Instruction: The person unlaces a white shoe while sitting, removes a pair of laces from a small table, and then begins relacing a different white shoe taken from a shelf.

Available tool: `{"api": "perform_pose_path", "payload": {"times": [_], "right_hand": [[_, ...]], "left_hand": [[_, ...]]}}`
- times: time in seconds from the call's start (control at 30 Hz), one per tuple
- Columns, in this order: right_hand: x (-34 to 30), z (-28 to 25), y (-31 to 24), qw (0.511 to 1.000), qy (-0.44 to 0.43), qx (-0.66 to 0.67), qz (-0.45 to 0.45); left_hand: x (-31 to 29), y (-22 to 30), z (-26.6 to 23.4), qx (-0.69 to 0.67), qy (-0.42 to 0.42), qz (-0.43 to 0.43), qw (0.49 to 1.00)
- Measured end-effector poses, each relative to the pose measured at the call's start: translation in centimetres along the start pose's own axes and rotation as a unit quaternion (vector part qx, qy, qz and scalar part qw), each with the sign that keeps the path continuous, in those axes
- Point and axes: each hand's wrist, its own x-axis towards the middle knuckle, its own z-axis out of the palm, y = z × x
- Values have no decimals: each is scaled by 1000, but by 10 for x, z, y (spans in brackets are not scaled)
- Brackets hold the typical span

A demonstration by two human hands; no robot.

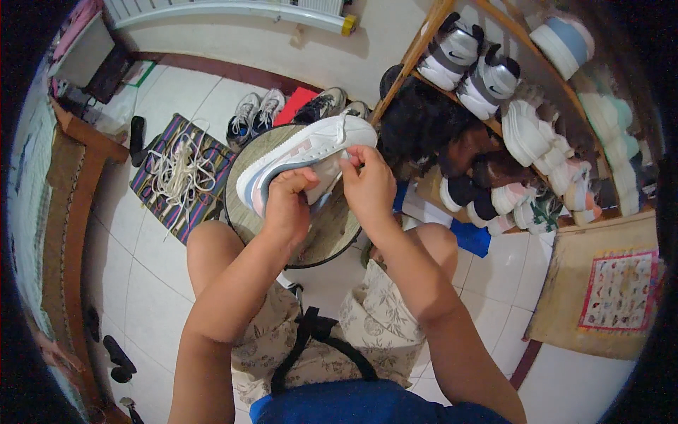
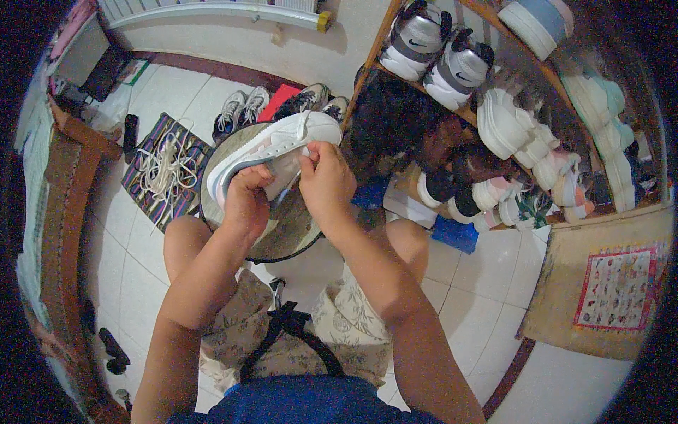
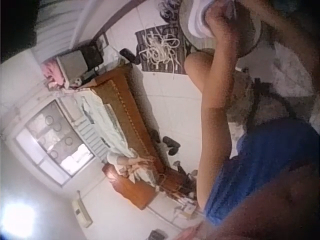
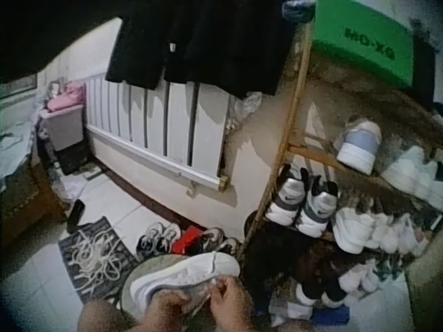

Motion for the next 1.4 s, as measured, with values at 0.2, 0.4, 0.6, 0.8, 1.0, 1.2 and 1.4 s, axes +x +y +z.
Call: {"api": "perform_pose_path", "payload": {"times": [0.2,0.4,0.6,0.8,1.0,1.2,1.4], "right_hand": [[-9,-3,4,1000,-28,7,10],[1,-15,7,918,-151,316,188],[8,-17,6,900,-194,333,204],[11,-38,-3,863,-270,401,146],[-4,-59,-19,833,-359,418,-34],[8,-57,-15,895,-317,303,88],[7,-36,-4,964,-240,97,60]], "left_hand": [[0,0,0,-7,12,-3,1000],[-4,7,6,-4,18,-13,1000],[2,7,-1,24,-30,-39,999],[-4,24,13,48,34,4,998],[-5,34,26,67,95,43,992],[0,25,25,86,67,17,994],[-17,28,15,162,-12,-12,987]]}}
